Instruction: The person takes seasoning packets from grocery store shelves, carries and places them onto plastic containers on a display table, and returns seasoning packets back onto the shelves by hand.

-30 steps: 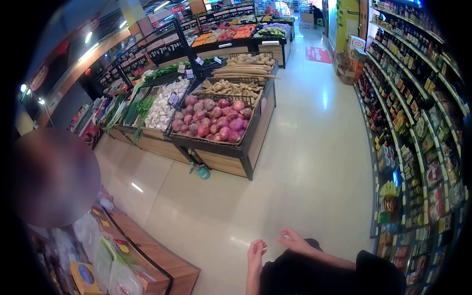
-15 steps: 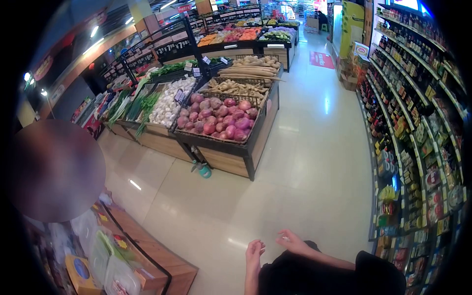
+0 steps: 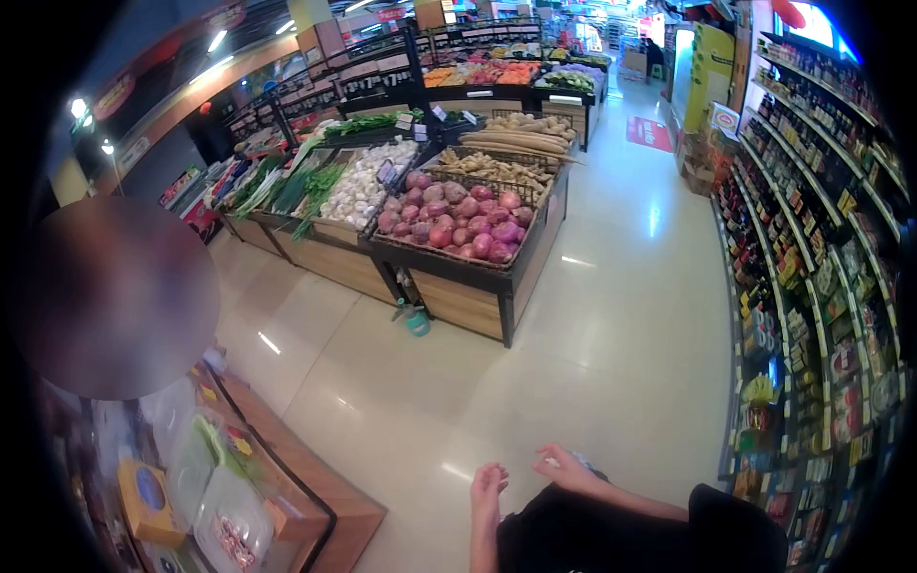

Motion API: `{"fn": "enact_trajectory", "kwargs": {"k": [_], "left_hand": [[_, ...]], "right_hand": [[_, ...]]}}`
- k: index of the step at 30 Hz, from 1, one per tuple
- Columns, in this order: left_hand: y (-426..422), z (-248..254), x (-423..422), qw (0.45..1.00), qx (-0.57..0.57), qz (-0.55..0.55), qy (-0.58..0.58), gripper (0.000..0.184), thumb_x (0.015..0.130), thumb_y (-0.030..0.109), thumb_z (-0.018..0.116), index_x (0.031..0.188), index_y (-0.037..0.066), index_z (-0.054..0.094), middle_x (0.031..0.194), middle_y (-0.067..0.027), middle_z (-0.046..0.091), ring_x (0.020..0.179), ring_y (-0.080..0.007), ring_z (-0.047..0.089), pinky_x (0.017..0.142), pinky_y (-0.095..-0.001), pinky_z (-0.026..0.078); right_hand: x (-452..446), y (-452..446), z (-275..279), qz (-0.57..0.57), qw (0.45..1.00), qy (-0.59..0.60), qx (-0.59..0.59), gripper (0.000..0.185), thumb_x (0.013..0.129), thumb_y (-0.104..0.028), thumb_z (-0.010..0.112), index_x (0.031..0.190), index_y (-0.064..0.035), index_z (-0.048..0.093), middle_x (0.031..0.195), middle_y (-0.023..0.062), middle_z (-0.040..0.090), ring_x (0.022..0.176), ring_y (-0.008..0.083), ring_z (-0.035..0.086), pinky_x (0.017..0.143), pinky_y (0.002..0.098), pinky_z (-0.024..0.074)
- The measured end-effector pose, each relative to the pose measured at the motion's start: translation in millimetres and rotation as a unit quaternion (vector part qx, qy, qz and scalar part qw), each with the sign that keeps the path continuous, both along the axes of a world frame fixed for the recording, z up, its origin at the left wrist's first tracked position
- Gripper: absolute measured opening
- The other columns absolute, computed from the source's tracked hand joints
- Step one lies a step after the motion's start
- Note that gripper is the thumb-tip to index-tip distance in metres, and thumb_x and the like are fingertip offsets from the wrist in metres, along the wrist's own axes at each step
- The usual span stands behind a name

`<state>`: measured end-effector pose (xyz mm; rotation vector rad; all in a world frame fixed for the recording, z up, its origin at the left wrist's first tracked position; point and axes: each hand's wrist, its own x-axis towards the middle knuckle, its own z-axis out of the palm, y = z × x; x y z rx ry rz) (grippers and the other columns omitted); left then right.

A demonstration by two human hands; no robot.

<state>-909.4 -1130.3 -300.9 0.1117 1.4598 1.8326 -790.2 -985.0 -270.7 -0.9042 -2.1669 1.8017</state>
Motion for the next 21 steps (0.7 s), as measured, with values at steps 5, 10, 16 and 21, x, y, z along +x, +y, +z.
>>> {"fn": "enact_trajectory", "kwargs": {"k": [5, 10, 16, 21], "left_hand": [[-46.4, -5.6, -5.0, 0.999, -0.001, 0.050, -0.001, 0.023, 0.092, 0.022, 0.053, 0.108, 0.005, 0.053, 0.097, -0.0042, 0.058, 0.093, -0.0149, 0.056, 0.078, -0.0281, 0.046], [-105.2, -12.2, -4.3, 0.992, -0.021, 0.121, 0.003, 0.024, 0.092, 0.022, 0.053, 0.109, 0.005, 0.054, 0.098, -0.0051, 0.058, 0.093, -0.0155, 0.056, 0.079, -0.0286, 0.046], [-169.3, -19.2, 7.0, 0.973, -0.043, 0.226, -0.010, 0.024, 0.092, 0.023, 0.053, 0.108, 0.006, 0.054, 0.098, -0.0061, 0.059, 0.094, -0.0154, 0.056, 0.080, -0.0286, 0.045], [-214.5, -23.6, 11.8, 0.949, -0.055, 0.309, -0.028, 0.024, 0.092, 0.024, 0.054, 0.108, 0.007, 0.054, 0.100, -0.0057, 0.058, 0.094, -0.0151, 0.056, 0.079, -0.0287, 0.045]], "right_hand": [[-18.9, -34.7, -9.9, 0.052, 0.999, 0.001, -0.008, 0.047, 0.085, -0.038, 0.061, 0.115, -0.0055, 0.048, 0.085, 0.0048, 0.054, 0.079, 0.0127, 0.052, 0.071, 0.0265, 0.0434], [-38.7, -77.3, -7.9, 0.162, 0.986, -0.040, -0.019, 0.045, 0.087, -0.036, 0.058, 0.117, -0.0052, 0.048, 0.100, 0.0084, 0.056, 0.097, 0.0176, 0.053, 0.087, 0.0294, 0.0402], [-65.9, -122.3, -53.9, 0.257, 0.965, 0.055, 0.007, 0.039, 0.086, -0.029, 0.061, 0.111, -0.0033, 0.049, 0.093, 0.0065, 0.056, 0.089, 0.0166, 0.053, 0.082, 0.0294, 0.0421], [-96.7, -158.9, -54.4, 0.333, 0.939, 0.052, -0.069, 0.027, 0.084, -0.008, 0.053, 0.109, -0.0028, 0.047, 0.095, 0.0046, 0.056, 0.090, 0.0135, 0.053, 0.084, 0.0274, 0.0420]]}}
